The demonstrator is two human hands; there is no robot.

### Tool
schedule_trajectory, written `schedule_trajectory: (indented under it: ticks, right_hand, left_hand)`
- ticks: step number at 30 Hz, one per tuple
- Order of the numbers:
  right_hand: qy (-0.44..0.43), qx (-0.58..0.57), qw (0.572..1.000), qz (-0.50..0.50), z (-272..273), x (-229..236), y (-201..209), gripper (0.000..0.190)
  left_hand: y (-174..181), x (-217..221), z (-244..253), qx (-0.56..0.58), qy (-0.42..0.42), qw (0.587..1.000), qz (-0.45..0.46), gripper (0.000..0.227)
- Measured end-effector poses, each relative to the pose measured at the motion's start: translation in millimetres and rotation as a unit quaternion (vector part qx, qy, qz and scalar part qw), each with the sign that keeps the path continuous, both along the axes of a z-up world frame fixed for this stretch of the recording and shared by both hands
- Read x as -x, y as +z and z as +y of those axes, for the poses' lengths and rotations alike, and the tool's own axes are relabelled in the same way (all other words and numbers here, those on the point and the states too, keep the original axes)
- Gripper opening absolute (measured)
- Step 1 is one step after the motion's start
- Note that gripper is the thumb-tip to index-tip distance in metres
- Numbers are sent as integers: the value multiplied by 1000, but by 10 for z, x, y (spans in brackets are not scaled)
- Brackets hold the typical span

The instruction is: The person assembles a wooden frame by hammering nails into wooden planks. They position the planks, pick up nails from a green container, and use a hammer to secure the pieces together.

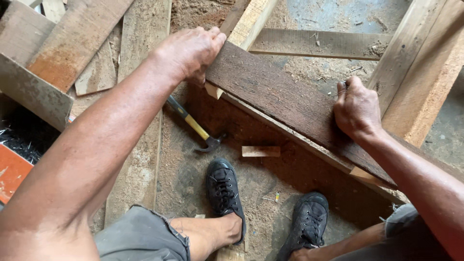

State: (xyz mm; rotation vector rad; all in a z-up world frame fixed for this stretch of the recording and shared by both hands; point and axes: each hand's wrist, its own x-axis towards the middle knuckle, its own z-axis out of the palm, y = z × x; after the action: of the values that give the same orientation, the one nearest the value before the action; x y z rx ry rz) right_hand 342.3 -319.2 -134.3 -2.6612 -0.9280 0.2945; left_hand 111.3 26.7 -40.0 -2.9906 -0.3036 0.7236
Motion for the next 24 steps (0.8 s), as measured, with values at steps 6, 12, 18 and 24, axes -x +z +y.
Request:
schedule_trajectory:
  ticks: [6,12,18,24]
  right_hand:
    - [5,-1,1000,-3,-30,11,9,35]
    - [8,2,1000,-13,-54,-41,2,33]
    - [6,8,1000,-18,-80,-93,-50,36]
    - [-5,20,1000,-21,-69,-19,1,34]
  left_hand:
    - [-15,94,-11,2,8,999,-32,107]
    - [-242,-1,71,-3,-20,997,-72,106]
    - [-506,-69,204,-4,-38,995,-89,136]
    - [-286,-11,43,-14,-31,999,-34,110]
